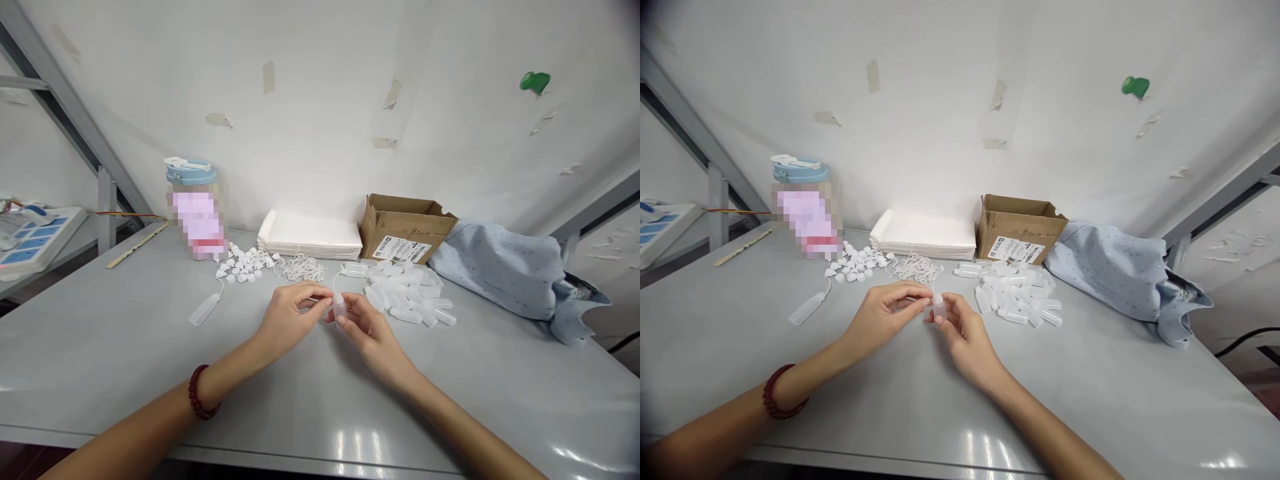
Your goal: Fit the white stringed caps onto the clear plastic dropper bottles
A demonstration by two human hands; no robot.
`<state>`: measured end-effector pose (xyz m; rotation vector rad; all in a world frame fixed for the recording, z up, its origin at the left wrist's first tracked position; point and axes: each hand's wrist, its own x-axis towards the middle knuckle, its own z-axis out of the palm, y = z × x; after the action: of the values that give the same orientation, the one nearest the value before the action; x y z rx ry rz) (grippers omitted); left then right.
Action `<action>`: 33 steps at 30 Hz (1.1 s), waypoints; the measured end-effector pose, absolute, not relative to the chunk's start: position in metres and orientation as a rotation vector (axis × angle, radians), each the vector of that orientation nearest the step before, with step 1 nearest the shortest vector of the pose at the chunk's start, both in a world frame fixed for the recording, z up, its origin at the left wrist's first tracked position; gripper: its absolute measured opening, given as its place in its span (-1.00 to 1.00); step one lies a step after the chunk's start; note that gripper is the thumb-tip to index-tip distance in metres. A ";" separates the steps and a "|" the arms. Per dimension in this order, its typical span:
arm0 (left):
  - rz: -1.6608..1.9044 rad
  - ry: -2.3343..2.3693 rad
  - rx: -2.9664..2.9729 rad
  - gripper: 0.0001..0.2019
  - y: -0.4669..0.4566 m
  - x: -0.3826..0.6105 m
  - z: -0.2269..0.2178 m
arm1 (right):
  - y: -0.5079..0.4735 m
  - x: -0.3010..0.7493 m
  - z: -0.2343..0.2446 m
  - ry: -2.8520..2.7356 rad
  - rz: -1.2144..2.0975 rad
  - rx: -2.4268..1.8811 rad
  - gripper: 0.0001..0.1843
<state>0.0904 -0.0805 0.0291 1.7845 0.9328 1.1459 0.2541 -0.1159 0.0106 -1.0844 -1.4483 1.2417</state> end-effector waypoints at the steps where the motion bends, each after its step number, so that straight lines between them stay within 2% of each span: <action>1: 1.152 0.920 1.834 -0.87 -0.081 0.091 0.028 | -0.115 0.255 0.011 -1.452 1.273 -1.065 -0.71; 5: 1.166 0.937 1.954 -0.84 -0.080 0.089 0.027 | -0.112 0.258 0.012 -1.353 1.524 -0.924 -0.70; 9: 1.178 1.040 2.040 -0.72 -0.076 0.085 0.029 | -0.109 0.260 0.012 -1.139 1.721 -0.837 -0.68; 16: 0.914 0.781 2.253 -0.62 -0.071 0.077 0.032 | -0.107 0.261 0.012 -1.000 1.824 -0.790 -0.69; 21: 0.930 0.719 2.343 -0.49 -0.072 0.076 0.031 | -0.109 0.261 0.017 -1.023 1.845 -0.760 -0.76; 28: 0.950 0.726 2.454 -0.53 -0.073 0.078 0.030 | -0.109 0.260 0.018 -1.077 1.832 -0.794 -0.69; 33: 0.965 0.712 2.639 -0.65 -0.074 0.081 0.030 | -0.112 0.258 0.014 -1.172 1.694 -0.872 -0.64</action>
<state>0.0809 -0.0744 0.0303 2.6392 0.7118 0.9647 0.2575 -0.1116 0.0138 -0.8721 -1.1720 1.6939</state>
